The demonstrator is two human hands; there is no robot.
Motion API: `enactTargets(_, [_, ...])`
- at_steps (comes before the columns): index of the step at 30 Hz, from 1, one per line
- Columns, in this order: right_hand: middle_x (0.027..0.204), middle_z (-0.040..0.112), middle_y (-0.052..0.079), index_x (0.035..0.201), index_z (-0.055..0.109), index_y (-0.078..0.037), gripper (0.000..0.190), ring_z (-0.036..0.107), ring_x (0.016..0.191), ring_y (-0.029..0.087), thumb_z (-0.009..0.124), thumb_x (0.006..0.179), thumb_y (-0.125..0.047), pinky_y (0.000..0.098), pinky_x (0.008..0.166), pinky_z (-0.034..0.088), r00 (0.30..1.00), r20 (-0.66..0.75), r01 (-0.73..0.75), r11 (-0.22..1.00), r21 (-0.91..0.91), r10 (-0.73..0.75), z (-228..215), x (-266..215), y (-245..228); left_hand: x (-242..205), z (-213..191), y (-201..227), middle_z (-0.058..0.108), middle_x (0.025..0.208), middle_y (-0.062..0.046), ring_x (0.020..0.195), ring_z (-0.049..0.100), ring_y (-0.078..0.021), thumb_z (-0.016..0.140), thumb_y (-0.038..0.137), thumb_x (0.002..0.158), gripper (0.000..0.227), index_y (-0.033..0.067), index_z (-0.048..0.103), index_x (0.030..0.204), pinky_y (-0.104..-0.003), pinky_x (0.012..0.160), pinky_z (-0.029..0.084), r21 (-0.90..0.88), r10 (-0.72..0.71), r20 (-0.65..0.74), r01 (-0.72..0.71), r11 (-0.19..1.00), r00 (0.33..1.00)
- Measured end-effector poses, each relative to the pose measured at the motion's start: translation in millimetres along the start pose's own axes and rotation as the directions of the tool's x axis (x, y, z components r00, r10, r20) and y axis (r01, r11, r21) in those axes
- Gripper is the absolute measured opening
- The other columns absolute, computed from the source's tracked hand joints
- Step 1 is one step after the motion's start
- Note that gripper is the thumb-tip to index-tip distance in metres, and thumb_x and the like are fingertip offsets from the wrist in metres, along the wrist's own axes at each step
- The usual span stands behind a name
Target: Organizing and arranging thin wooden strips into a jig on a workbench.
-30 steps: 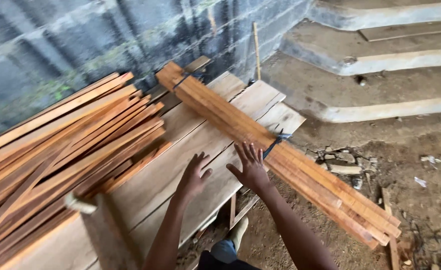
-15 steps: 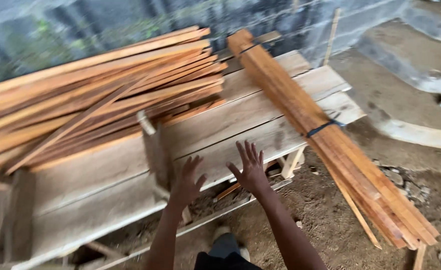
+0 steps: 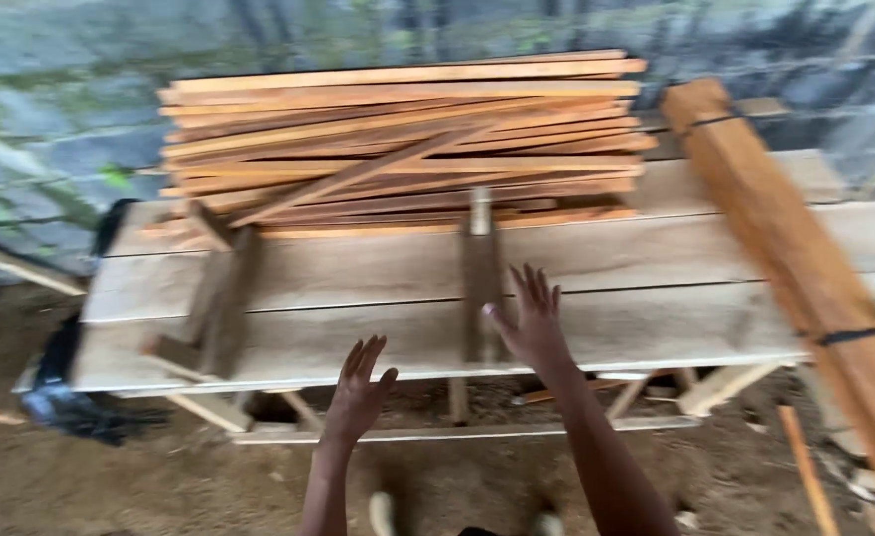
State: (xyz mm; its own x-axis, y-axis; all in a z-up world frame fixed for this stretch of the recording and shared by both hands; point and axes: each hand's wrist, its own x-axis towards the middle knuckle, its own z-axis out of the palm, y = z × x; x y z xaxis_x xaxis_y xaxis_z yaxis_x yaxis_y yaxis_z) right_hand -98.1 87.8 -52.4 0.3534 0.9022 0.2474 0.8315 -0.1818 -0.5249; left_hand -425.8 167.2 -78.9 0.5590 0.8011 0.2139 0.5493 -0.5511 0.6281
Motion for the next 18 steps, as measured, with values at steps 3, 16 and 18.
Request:
enactTargets(3, [0.169, 0.023, 0.019, 0.162, 0.027, -0.016, 0.08, 0.013, 0.158, 0.041, 0.057, 0.098, -0.054, 0.0596, 0.125, 0.007, 0.998, -0.063, 0.018, 1.0, 0.015, -0.017, 25, 18, -66, -7, -56, -49, 0.054, 0.153, -0.01, 0.149, 0.039, -0.0357, 0.071, 0.023, 0.091, 0.059, 0.0145, 0.053, 0.146, -0.052, 0.117, 0.04, 0.024, -0.073, -0.047, 0.075, 0.997, 0.996])
enactTargets(16, [0.165, 0.031, 0.019, 0.158, 0.034, -0.014, 0.08, 0.024, 0.152, 0.042, 0.05, 0.096, -0.062, 0.0632, 0.123, 0.008, 0.99, -0.128, 0.066, 0.998, 0.0, -0.065, 135, 66, -154, 40, -146, -202, 0.051, 0.154, -0.011, 0.148, 0.04, -0.0336, 0.06, 0.035, 0.098, 0.059, 0.0114, 0.046, 0.15, -0.049, 0.114, 0.041, 0.024, -0.047, -0.007, 0.047, 0.999, 0.999])
enactTargets(18, [0.167, 0.031, 0.016, 0.16, 0.033, -0.017, 0.082, 0.02, 0.157, 0.038, 0.059, 0.092, -0.055, 0.0605, 0.124, 0.011, 0.998, -0.06, -0.035, 0.999, -0.036, 0.032, 139, 62, -139, 61, -135, -208, 0.048, 0.157, -0.008, 0.149, 0.038, -0.03, 0.058, 0.037, 0.098, 0.06, 0.0159, 0.043, 0.153, -0.049, 0.117, 0.04, 0.048, -0.096, 0.033, 0.095, 0.994, 0.995])
